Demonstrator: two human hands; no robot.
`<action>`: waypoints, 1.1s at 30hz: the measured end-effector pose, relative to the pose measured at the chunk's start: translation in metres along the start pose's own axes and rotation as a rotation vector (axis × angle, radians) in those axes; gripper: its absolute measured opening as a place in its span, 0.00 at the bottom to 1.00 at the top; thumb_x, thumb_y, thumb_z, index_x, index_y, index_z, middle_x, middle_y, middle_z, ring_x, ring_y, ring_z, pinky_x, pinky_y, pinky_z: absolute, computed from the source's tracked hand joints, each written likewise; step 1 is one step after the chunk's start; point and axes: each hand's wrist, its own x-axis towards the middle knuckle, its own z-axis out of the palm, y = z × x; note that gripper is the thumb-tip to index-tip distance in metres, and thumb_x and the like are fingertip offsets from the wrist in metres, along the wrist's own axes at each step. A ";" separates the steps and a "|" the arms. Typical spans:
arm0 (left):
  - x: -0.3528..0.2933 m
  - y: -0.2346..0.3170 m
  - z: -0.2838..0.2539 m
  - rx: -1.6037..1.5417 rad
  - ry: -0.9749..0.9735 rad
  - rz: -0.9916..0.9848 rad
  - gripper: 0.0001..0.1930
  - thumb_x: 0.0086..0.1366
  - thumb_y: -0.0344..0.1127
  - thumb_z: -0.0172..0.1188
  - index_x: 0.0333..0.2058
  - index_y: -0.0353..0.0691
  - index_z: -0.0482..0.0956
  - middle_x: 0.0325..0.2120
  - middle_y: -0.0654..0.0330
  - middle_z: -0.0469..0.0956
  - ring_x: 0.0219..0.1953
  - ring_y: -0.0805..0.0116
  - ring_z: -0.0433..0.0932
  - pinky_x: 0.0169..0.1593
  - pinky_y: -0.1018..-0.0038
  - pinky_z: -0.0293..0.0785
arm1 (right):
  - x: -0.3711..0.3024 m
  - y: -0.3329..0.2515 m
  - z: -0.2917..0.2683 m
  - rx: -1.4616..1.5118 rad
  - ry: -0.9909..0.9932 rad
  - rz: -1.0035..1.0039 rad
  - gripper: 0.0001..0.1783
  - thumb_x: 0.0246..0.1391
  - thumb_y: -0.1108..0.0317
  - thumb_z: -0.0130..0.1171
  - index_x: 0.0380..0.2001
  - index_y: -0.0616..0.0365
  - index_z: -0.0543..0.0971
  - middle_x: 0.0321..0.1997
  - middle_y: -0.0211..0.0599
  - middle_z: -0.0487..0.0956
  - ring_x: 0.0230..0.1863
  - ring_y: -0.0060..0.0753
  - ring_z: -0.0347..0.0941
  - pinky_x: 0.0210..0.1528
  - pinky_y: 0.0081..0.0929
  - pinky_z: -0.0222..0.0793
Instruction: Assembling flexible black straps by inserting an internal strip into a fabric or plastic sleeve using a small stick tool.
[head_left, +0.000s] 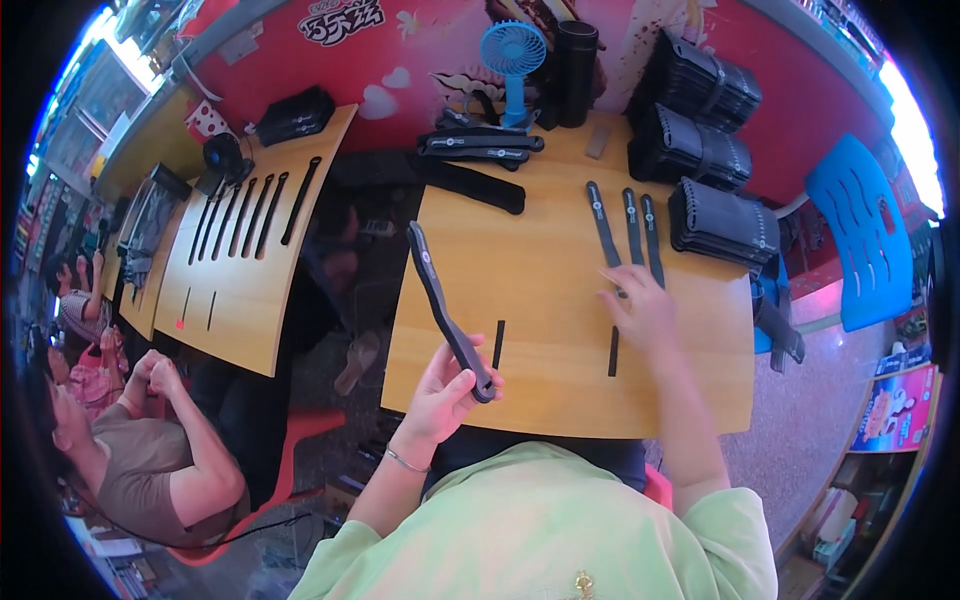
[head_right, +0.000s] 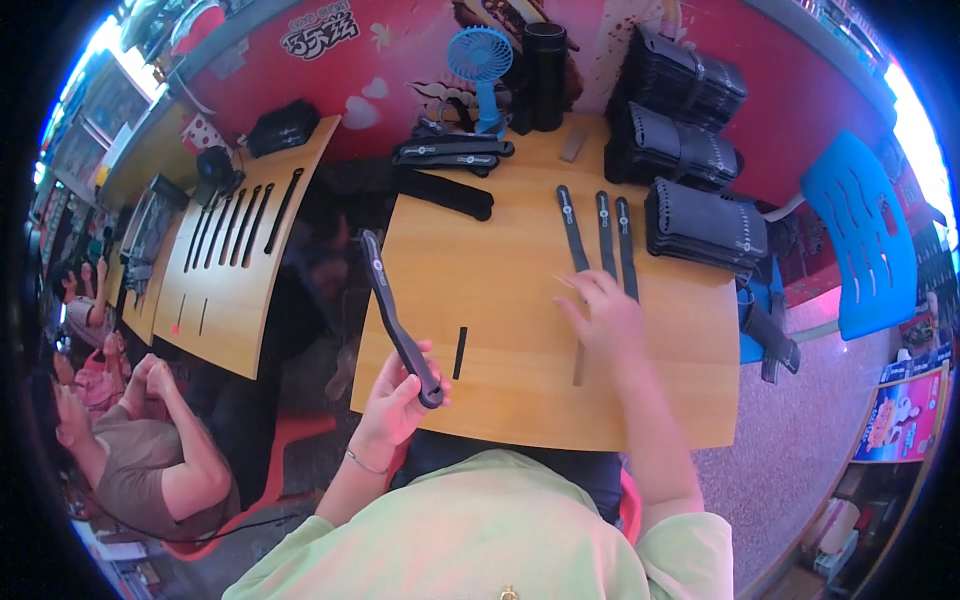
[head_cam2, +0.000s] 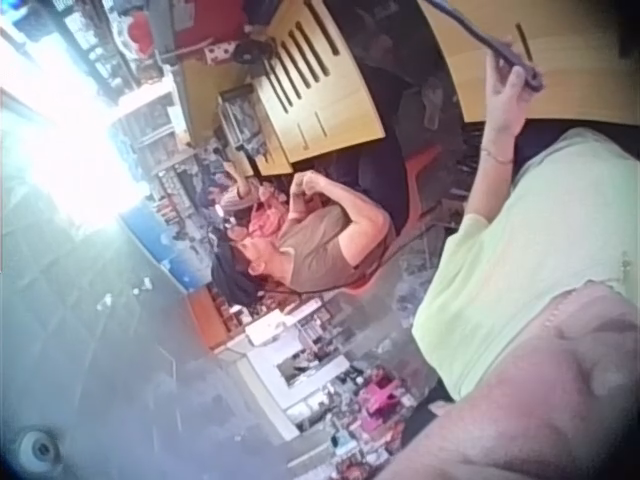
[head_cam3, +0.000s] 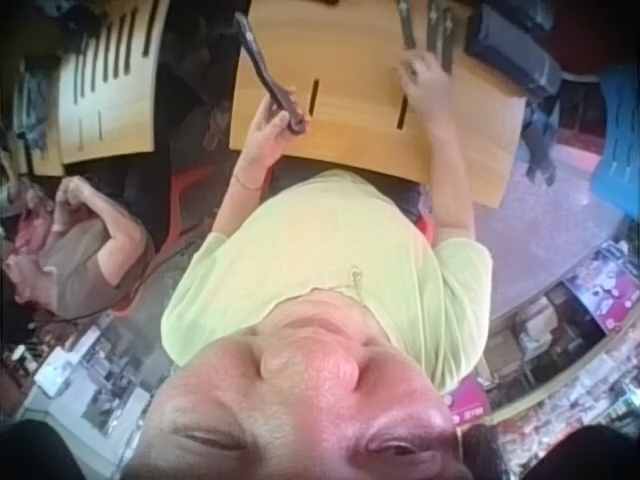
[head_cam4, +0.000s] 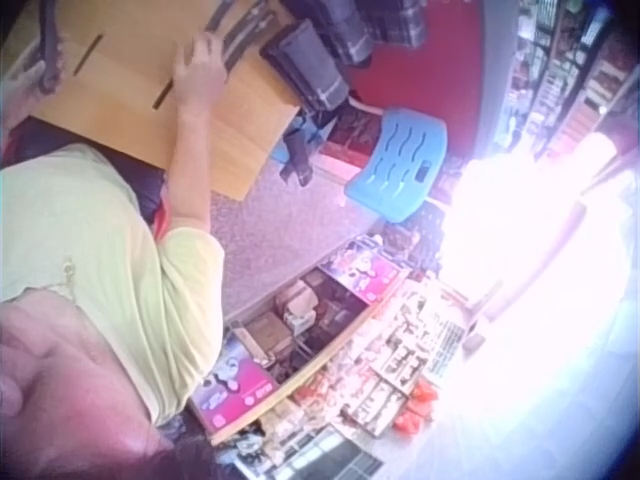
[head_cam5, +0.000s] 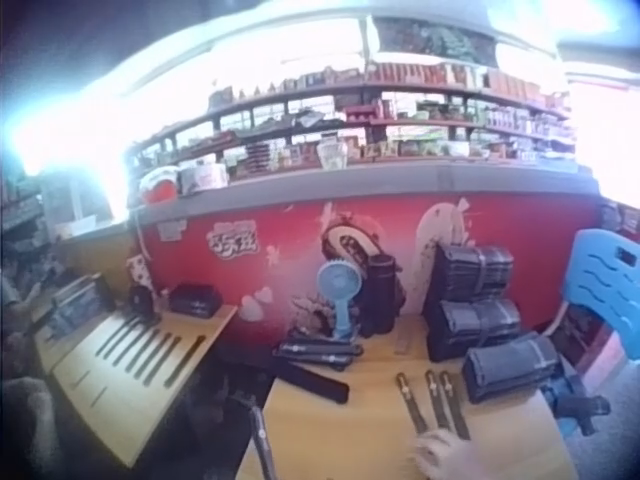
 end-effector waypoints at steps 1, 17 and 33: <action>0.002 0.000 0.003 0.000 -0.001 0.004 0.22 0.64 0.27 0.50 0.56 0.39 0.59 0.37 0.57 0.72 0.43 0.59 0.75 0.45 0.65 0.76 | 0.000 -0.013 -0.003 0.000 0.001 -0.004 0.18 0.47 0.60 0.62 0.43 0.53 0.77 0.42 0.34 0.77 0.38 0.35 0.76 0.37 0.29 0.72; 0.021 -0.014 0.028 0.185 0.067 0.258 0.24 0.60 0.23 0.56 0.54 0.39 0.62 0.38 0.61 0.74 0.42 0.71 0.75 0.46 0.73 0.73 | -0.043 -0.122 0.013 0.585 -0.135 0.099 0.20 0.39 0.78 0.66 0.40 0.57 0.79 0.29 0.28 0.71 0.16 0.13 0.56 0.17 0.15 0.50; 0.017 -0.018 0.024 0.303 -0.019 0.162 0.25 0.62 0.23 0.54 0.57 0.37 0.60 0.39 0.61 0.74 0.48 0.67 0.74 0.53 0.71 0.70 | -0.044 -0.108 0.016 0.855 -0.259 0.318 0.13 0.38 0.78 0.66 0.32 0.59 0.79 0.25 0.21 0.66 0.17 0.10 0.50 0.18 0.13 0.44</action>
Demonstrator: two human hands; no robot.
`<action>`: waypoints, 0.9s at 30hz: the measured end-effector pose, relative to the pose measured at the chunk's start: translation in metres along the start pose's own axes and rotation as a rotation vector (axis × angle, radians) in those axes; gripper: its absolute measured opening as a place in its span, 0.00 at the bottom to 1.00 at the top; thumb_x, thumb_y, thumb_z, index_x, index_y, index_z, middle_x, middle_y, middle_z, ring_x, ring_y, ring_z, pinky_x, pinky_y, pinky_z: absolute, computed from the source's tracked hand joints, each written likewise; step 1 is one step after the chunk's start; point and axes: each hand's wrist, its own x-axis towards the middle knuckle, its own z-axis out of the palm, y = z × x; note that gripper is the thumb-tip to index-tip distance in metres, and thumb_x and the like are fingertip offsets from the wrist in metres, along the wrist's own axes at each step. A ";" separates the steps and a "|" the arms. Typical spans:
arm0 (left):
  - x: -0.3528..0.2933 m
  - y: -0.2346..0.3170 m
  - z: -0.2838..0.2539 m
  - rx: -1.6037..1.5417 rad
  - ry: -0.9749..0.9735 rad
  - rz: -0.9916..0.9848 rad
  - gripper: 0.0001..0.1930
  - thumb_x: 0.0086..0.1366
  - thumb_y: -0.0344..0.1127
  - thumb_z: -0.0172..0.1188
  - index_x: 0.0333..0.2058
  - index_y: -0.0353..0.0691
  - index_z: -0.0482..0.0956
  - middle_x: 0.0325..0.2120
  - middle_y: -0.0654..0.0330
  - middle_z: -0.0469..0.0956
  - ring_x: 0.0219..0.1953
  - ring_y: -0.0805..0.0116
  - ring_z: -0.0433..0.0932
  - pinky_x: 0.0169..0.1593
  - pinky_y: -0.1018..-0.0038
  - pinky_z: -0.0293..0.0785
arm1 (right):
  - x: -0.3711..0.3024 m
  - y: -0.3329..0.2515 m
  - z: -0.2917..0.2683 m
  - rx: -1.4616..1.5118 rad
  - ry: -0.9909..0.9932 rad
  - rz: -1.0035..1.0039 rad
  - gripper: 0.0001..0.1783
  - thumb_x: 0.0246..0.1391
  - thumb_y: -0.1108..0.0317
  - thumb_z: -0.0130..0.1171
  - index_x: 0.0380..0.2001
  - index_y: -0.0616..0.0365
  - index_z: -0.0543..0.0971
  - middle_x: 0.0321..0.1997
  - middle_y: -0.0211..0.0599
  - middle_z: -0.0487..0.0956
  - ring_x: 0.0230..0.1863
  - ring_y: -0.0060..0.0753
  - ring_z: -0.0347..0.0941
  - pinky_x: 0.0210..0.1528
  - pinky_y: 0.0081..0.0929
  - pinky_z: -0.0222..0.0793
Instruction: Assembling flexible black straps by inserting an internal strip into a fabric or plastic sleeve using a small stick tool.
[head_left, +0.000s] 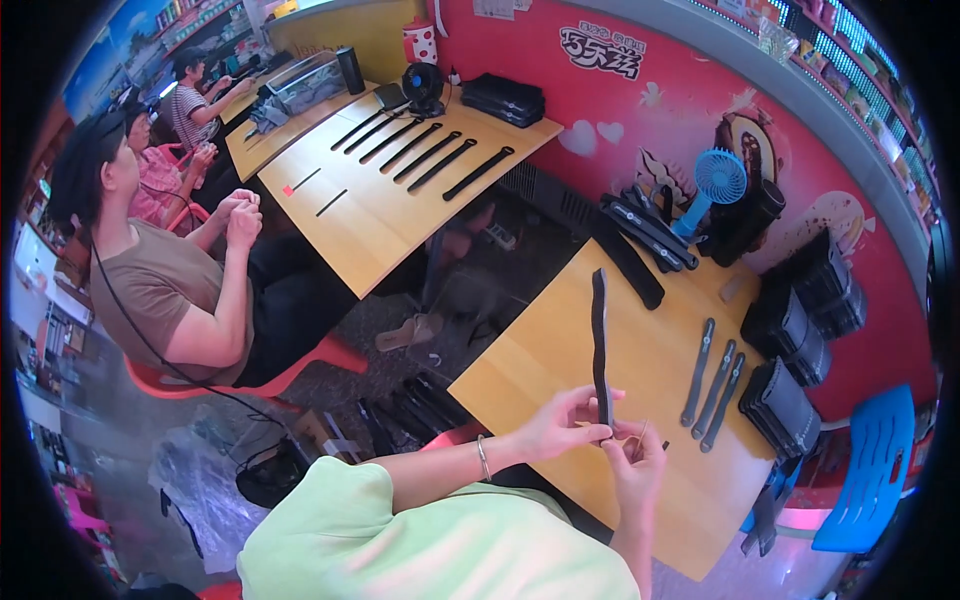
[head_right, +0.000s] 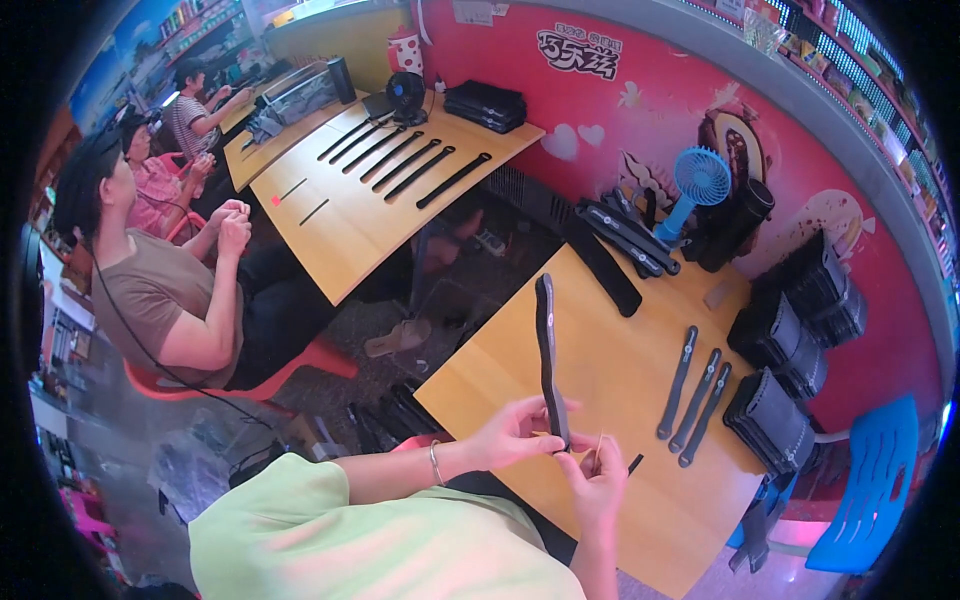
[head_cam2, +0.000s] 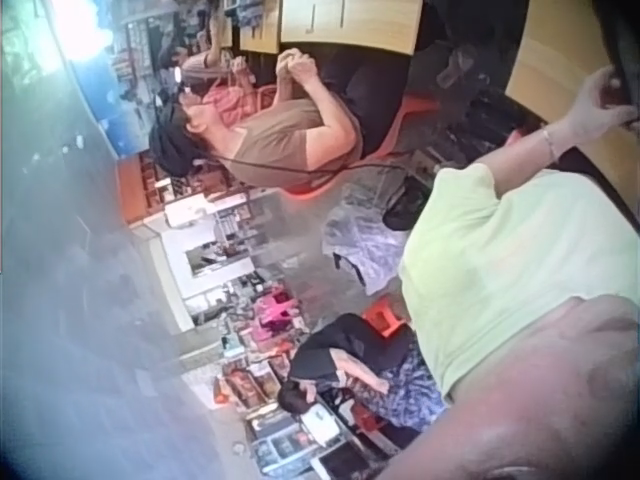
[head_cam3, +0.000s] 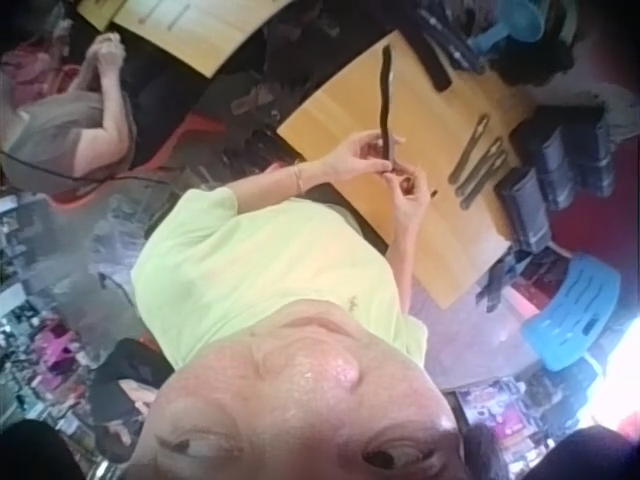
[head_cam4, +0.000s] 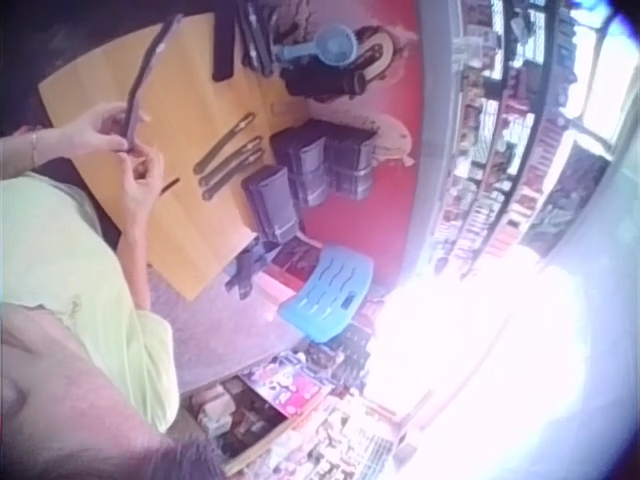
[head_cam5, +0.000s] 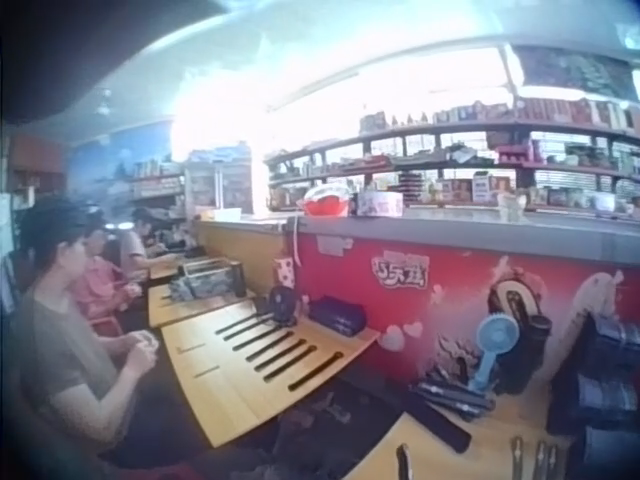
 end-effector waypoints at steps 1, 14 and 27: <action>-0.001 -0.001 0.001 0.001 -0.001 0.003 0.25 0.62 0.23 0.54 0.57 0.37 0.60 0.39 0.61 0.74 0.48 0.67 0.74 0.53 0.71 0.70 | 0.000 0.002 0.000 -0.001 0.000 -0.003 0.13 0.38 0.78 0.66 0.32 0.59 0.79 0.25 0.21 0.66 0.17 0.10 0.50 0.18 0.13 0.44; 0.000 -0.008 0.004 -0.079 0.055 0.057 0.24 0.63 0.24 0.52 0.58 0.38 0.58 0.43 0.59 0.73 0.49 0.70 0.72 0.51 0.72 0.71 | -0.002 -0.002 -0.004 -0.112 0.042 -0.166 0.12 0.57 0.70 0.49 0.41 0.61 0.78 0.31 0.31 0.75 0.23 0.19 0.63 0.27 0.20 0.58; 0.011 0.025 -0.011 -0.140 0.222 0.287 0.22 0.61 0.21 0.53 0.54 0.37 0.64 0.41 0.60 0.74 0.49 0.66 0.73 0.51 0.70 0.74 | 0.006 -0.040 0.020 -0.355 0.071 -0.298 0.03 0.55 0.78 0.51 0.32 0.62 0.74 0.26 0.33 0.79 0.19 0.16 0.65 0.21 0.17 0.59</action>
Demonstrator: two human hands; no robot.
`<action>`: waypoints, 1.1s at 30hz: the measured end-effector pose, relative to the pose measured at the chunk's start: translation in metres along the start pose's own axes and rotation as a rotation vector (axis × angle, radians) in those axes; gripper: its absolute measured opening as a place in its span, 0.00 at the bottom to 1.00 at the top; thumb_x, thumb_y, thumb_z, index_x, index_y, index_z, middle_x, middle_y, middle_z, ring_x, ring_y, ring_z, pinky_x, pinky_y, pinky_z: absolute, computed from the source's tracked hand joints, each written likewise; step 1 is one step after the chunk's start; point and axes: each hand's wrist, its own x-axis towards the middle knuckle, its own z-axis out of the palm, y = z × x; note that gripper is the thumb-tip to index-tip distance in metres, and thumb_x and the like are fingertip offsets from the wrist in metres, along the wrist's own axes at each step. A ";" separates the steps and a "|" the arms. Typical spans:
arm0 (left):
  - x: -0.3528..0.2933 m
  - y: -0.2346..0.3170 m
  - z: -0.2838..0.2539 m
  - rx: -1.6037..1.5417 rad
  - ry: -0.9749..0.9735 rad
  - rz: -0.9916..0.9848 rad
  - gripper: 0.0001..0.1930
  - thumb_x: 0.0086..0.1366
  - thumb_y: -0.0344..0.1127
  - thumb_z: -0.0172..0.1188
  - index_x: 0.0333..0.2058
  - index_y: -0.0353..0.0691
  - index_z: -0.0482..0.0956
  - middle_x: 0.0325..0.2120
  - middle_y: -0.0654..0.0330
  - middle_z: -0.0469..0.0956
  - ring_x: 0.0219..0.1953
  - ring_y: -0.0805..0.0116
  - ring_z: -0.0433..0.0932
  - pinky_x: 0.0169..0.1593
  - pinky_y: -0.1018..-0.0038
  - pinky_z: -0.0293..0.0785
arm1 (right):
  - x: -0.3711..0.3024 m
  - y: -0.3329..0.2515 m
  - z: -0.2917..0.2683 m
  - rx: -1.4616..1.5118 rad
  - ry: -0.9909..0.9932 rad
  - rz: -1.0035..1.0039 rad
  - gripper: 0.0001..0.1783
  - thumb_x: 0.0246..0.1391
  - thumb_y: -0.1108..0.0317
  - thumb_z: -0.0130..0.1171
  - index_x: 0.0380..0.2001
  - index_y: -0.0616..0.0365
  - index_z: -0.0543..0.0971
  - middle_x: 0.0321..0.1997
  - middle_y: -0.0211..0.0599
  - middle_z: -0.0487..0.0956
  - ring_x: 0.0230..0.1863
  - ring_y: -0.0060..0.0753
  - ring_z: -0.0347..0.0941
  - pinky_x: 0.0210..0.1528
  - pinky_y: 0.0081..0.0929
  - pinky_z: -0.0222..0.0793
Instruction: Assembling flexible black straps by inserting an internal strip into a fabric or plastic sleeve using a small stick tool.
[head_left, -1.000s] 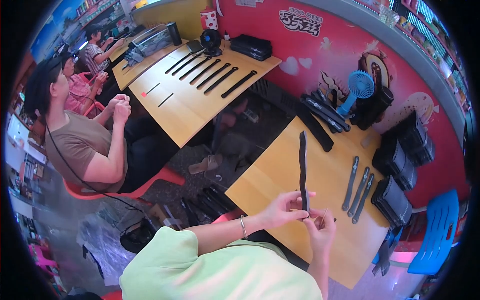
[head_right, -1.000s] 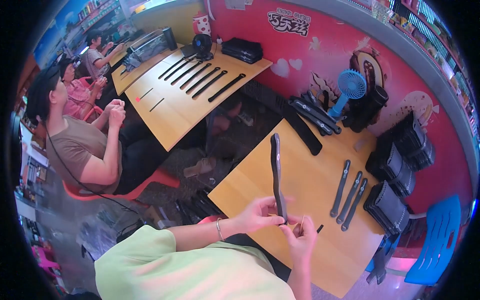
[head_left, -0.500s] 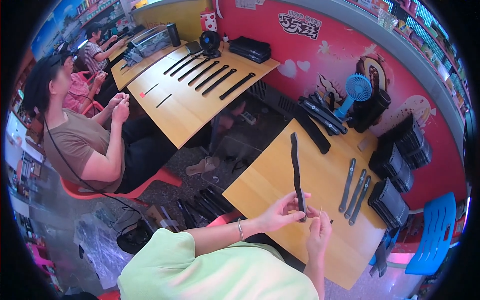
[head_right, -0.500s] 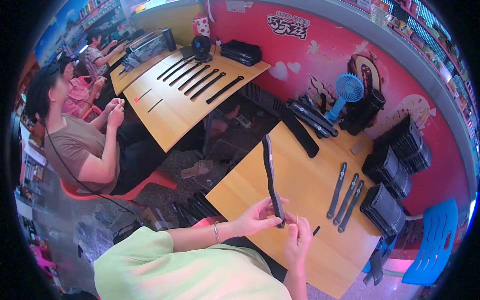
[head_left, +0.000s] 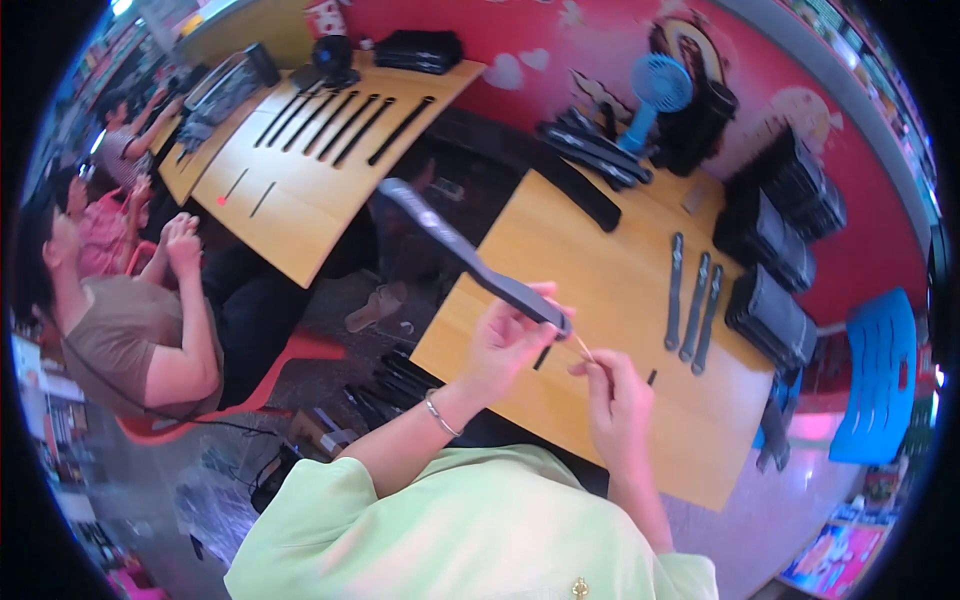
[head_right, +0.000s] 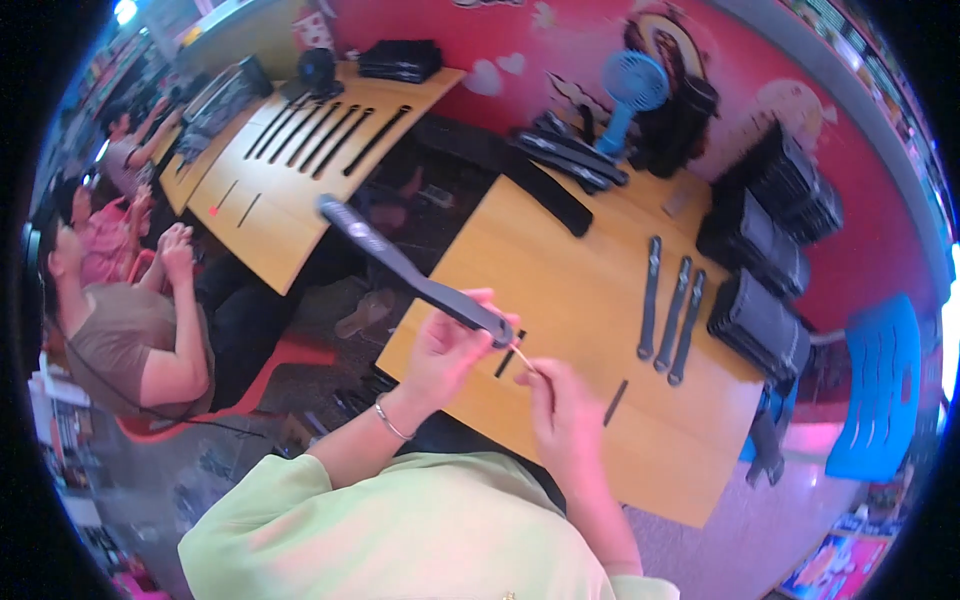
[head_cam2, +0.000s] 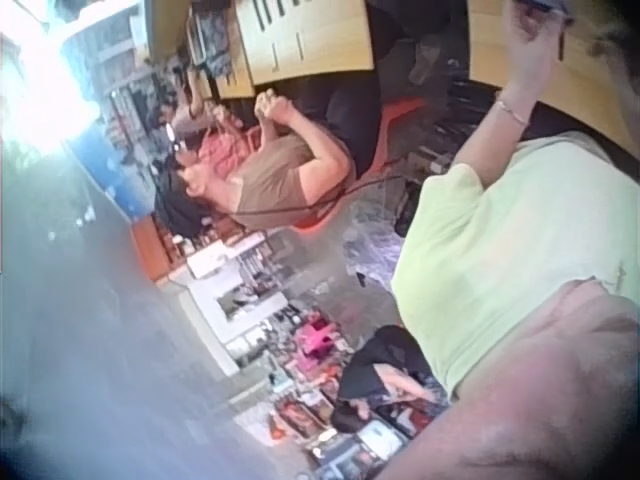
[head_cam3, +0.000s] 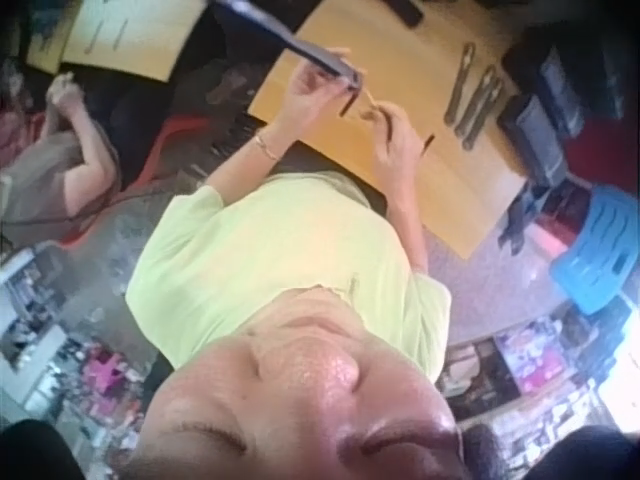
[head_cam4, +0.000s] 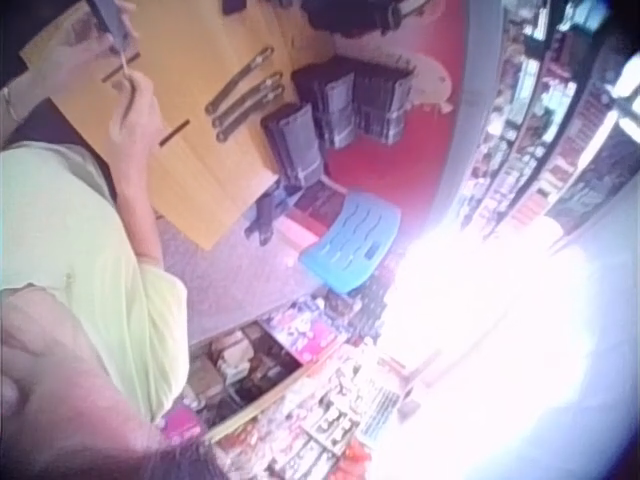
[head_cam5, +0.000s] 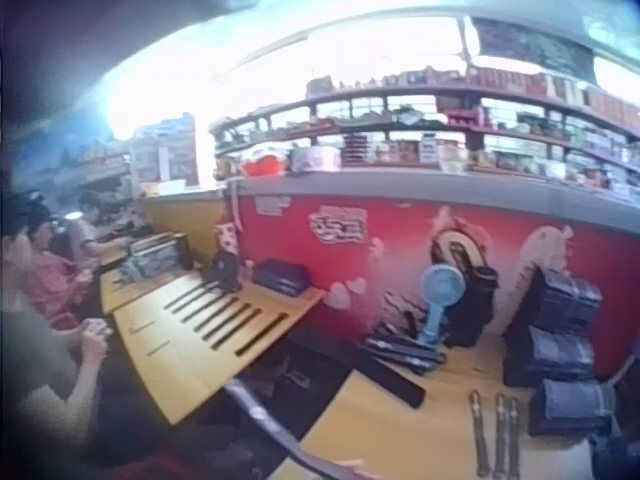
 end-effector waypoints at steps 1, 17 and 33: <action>0.001 0.002 0.001 -0.007 -0.016 -0.026 0.22 0.61 0.21 0.53 0.54 0.37 0.64 0.41 0.60 0.74 0.49 0.66 0.73 0.51 0.70 0.74 | 0.003 0.001 0.001 -0.010 0.020 0.022 0.03 0.55 0.78 0.51 0.32 0.62 0.74 0.26 0.33 0.79 0.19 0.16 0.65 0.21 0.17 0.59; 0.002 0.000 0.006 0.081 -0.014 0.082 0.20 0.60 0.25 0.57 0.51 0.40 0.66 0.42 0.57 0.74 0.52 0.58 0.71 0.51 0.61 0.74 | 0.005 0.004 0.000 -0.082 0.015 -0.110 0.07 0.48 0.76 0.60 0.32 0.59 0.76 0.26 0.39 0.76 0.25 0.37 0.74 0.25 0.28 0.67; 0.001 0.000 0.010 0.311 -0.025 0.252 0.19 0.58 0.19 0.55 0.48 0.39 0.67 0.41 0.58 0.71 0.45 0.63 0.75 0.50 0.65 0.72 | 0.004 0.004 -0.003 0.033 -0.015 -0.017 0.05 0.51 0.76 0.57 0.33 0.59 0.76 0.25 0.36 0.77 0.23 0.30 0.74 0.24 0.23 0.66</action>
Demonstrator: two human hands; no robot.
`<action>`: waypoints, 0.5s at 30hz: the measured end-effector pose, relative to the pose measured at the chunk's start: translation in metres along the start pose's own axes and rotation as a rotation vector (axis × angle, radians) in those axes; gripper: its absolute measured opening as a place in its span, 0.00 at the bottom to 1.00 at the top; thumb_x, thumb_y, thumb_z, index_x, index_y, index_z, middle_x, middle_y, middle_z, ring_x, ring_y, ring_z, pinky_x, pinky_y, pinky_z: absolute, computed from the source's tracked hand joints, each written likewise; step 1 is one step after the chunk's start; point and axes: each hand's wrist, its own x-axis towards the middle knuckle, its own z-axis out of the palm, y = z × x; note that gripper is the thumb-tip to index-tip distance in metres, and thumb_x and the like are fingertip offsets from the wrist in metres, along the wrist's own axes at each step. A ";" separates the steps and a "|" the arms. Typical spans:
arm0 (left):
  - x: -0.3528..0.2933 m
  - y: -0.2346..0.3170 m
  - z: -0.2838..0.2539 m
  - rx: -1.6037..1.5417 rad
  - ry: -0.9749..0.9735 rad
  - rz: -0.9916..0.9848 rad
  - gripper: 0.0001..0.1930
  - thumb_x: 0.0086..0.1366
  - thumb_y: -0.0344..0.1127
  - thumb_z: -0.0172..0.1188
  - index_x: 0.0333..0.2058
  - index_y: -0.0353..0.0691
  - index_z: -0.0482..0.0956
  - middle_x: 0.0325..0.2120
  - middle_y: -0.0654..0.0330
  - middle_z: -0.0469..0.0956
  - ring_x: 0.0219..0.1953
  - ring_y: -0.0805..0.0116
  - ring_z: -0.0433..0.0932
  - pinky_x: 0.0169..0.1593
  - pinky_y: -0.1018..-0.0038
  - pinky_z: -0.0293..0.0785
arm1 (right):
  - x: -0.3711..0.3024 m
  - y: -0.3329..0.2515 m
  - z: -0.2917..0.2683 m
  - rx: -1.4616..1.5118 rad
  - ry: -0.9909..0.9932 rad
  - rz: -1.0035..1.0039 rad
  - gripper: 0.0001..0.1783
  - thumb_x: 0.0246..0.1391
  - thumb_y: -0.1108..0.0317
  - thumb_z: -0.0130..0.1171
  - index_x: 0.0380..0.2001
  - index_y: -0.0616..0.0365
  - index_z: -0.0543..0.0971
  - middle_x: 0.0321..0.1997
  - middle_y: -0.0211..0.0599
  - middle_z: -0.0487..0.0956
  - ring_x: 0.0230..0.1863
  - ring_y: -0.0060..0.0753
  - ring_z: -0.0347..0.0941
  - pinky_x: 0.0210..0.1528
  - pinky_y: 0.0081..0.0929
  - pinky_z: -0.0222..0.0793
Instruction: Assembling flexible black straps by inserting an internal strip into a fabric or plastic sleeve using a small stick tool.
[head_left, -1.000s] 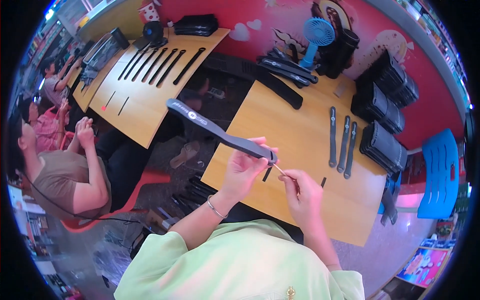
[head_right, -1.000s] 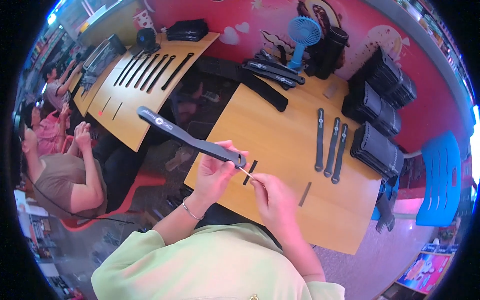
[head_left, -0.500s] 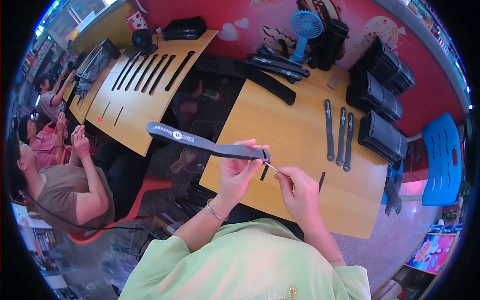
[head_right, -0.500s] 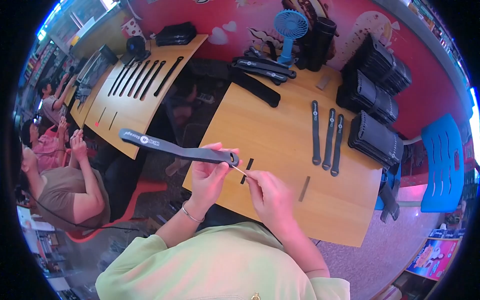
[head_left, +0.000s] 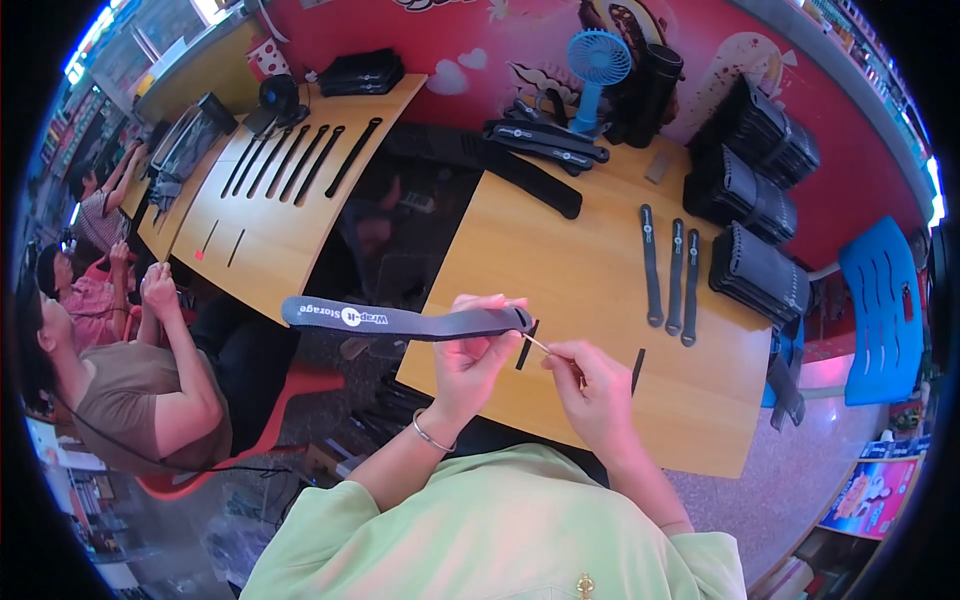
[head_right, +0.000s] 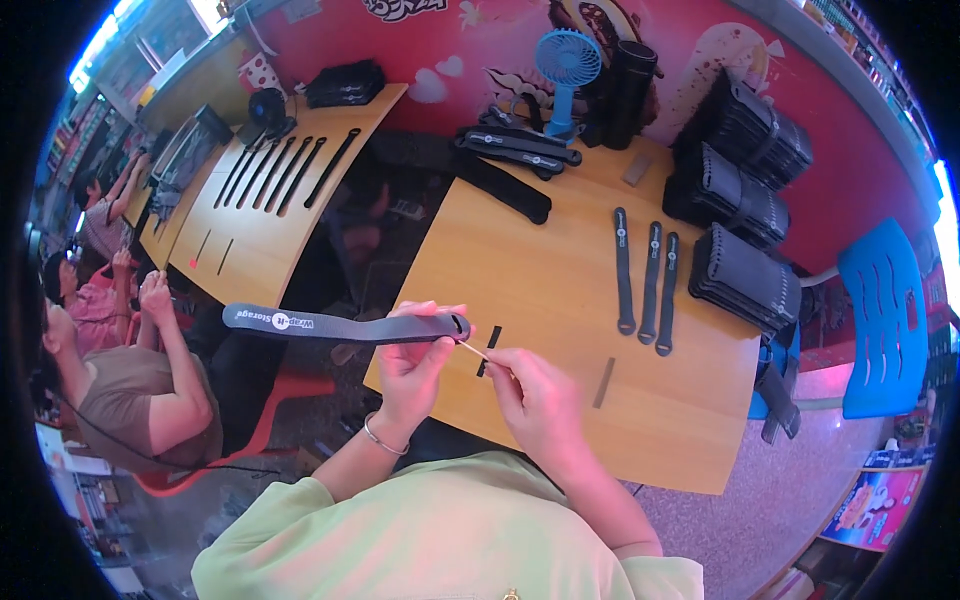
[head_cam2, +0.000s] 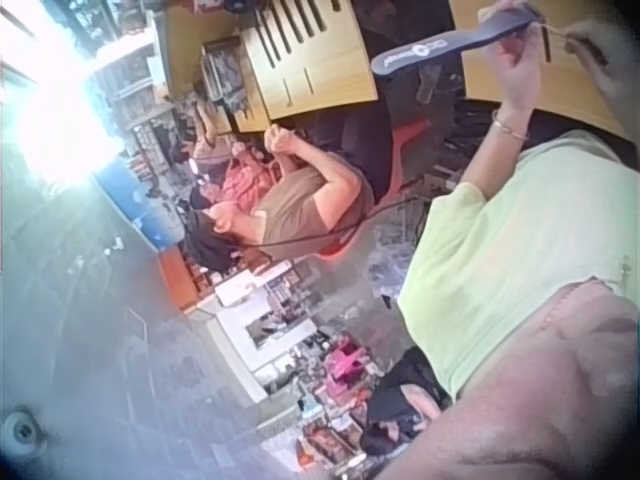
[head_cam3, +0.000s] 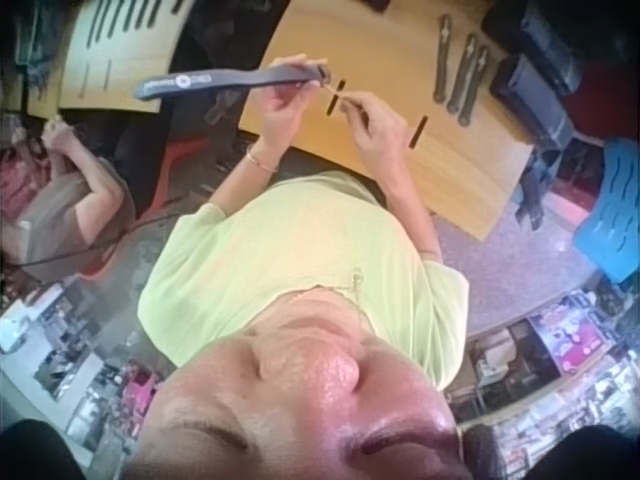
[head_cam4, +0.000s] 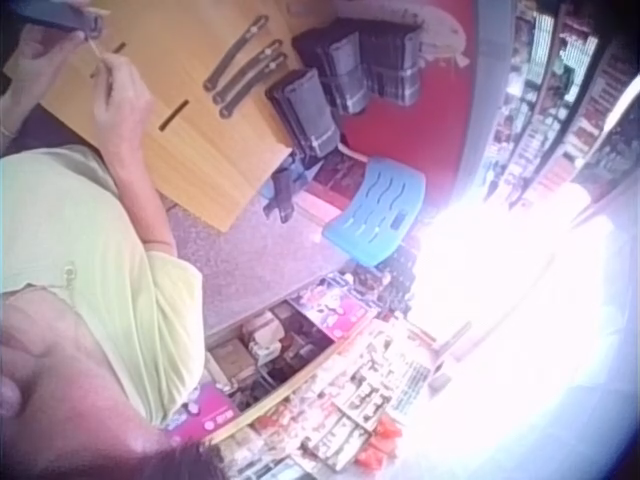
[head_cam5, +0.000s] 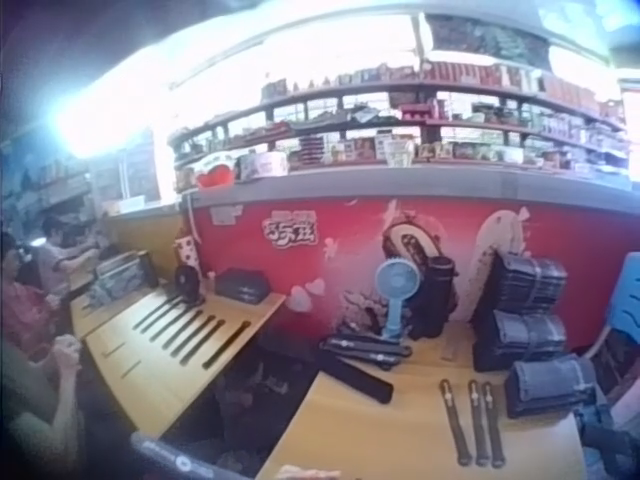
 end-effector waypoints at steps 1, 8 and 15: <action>0.000 0.000 0.000 0.000 -0.001 -0.001 0.19 0.58 0.19 0.55 0.48 0.39 0.67 0.41 0.58 0.71 0.45 0.63 0.75 0.50 0.65 0.72 | 0.000 -0.001 0.000 0.000 0.001 0.001 0.05 0.51 0.76 0.57 0.33 0.59 0.76 0.25 0.36 0.77 0.23 0.30 0.74 0.24 0.23 0.66; 0.001 0.001 0.001 -0.050 0.004 -0.032 0.18 0.59 0.21 0.56 0.48 0.39 0.67 0.41 0.56 0.74 0.48 0.62 0.74 0.51 0.63 0.73 | 0.000 -0.001 -0.001 0.050 -0.003 0.023 0.06 0.51 0.76 0.57 0.34 0.59 0.76 0.25 0.37 0.77 0.24 0.30 0.74 0.24 0.23 0.67; 0.001 0.000 -0.001 -0.063 0.006 -0.037 0.19 0.59 0.21 0.56 0.48 0.39 0.66 0.40 0.56 0.74 0.50 0.60 0.73 0.51 0.60 0.74 | 0.000 0.000 -0.002 0.044 -0.004 0.014 0.05 0.50 0.76 0.57 0.33 0.59 0.76 0.25 0.37 0.77 0.24 0.31 0.75 0.24 0.23 0.67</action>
